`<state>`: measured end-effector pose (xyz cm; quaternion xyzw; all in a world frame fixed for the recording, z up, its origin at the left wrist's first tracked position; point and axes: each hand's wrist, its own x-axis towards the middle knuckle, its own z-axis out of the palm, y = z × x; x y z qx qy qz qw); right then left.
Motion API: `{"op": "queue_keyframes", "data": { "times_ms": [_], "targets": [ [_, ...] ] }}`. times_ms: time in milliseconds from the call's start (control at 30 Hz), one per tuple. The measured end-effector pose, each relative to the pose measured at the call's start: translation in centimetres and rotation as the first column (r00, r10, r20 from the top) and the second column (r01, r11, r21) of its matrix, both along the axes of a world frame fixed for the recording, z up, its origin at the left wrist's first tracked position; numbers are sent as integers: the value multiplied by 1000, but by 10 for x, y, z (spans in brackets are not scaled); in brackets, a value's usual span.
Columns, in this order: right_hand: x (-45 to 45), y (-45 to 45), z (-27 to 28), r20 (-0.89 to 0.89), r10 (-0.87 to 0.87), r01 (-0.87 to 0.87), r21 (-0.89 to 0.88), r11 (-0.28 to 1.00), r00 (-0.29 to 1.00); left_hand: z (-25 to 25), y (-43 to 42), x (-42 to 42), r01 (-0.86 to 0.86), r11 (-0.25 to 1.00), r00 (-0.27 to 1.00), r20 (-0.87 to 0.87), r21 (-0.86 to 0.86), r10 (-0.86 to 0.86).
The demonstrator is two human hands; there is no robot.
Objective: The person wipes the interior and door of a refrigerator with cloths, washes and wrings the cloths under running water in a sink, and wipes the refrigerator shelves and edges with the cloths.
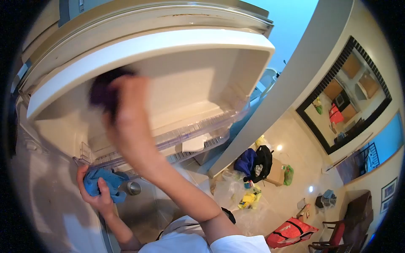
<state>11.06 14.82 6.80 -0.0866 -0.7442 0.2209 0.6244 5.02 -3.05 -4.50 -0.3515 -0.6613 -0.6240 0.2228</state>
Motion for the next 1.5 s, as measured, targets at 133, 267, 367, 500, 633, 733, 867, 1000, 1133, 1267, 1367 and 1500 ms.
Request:
{"op": "queue_keyframes", "data": {
  "times_ms": [133, 267, 367, 500, 633, 733, 867, 1000, 1133, 1267, 1367, 1500],
  "targets": [
    [17, -3, 1, 21, 723, -576, -588, 568, 691, 2, 2, 1, 32, 999, 999, -3, -1, -32],
    [69, 33, 11, -166, 340, -364, -630, 686, 926, 7, 5, 2, 38, 999, 999, 2, 37, -38],
    [104, 79, 11, -606, 35, -396, -473, 787, 795, 7, 6, 2, 43, 998, 999, -26, 38, -42],
    [111, 97, 25, -879, 166, -519, -103, 848, 447, 7, 4, 1, 51, 999, 998, -25, 17, -50],
    [46, 72, 27, -830, -11, -580, -399, 710, 557, 3, 4, 0, 61, 998, 998, -17, 21, -60],
    [49, 17, 5, -622, 406, -735, -634, 239, 669, 1, 5, -2, 78, 996, 996, -36, 31, -77],
    [93, 28, 3, -574, 358, -644, -434, 630, 737, 0, 2, -5, 71, 997, 996, -59, 25, -70],
    [126, 73, 21, -381, -14, -180, -469, 865, 924, 7, -3, -8, 77, 997, 997, 11, 8, -78],
    [121, 101, -1, 351, -503, 554, -55, 831, 790, 6, -5, -13, 84, 996, 995, -55, 6, -84],
    [102, 78, -6, 755, -425, 672, -27, 740, 499, 12, -7, -15, 89, 996, 993, -73, -33, -91],
    [70, 45, -4, 856, -368, 697, 12, 717, 364, 12, -6, -14, 79, 996, 994, -75, -47, -82],
    [31, -4, -13, 747, -509, 473, 295, 830, 427, 11, -1, -8, 72, 997, 996, -59, -30, -74]
  ]
}}
